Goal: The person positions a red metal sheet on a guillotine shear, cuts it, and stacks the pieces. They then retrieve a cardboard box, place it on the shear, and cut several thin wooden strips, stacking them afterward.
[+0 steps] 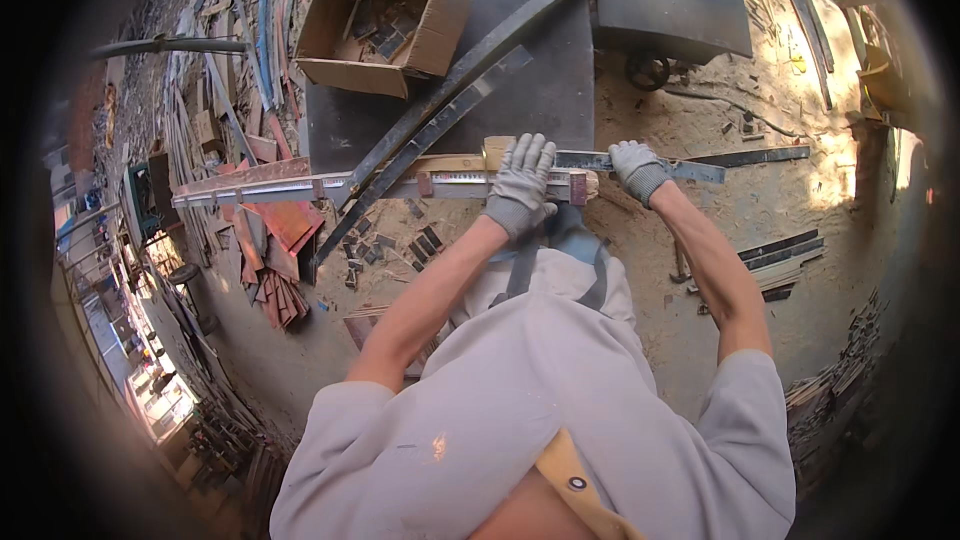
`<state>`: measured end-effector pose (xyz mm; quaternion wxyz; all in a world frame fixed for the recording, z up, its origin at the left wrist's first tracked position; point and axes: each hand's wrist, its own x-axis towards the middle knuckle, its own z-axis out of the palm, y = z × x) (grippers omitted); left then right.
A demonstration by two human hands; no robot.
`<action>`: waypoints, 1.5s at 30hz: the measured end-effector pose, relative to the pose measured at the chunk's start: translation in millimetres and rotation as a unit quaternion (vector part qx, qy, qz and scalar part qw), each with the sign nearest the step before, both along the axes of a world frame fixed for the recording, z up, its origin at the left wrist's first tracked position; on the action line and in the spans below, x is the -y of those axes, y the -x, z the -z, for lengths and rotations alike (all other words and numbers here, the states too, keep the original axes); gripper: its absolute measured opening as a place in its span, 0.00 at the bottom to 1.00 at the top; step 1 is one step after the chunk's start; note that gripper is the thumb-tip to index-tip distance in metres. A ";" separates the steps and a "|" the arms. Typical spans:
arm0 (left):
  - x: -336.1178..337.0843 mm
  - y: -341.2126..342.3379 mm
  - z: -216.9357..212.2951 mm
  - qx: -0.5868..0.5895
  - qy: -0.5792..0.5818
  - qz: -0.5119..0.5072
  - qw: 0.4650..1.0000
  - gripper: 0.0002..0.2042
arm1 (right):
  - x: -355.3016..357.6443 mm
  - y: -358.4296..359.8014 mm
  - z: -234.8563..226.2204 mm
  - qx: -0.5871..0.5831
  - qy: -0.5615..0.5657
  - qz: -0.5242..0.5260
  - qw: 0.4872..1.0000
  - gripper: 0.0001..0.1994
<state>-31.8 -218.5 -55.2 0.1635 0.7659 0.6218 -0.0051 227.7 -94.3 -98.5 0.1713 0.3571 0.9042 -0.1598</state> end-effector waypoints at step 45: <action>-53.8 -54.8 -2.7 0.007 0.047 0.047 0.998 0.39 | -16.7 -59.8 -29.8 -0.051 -0.023 0.011 0.998 0.20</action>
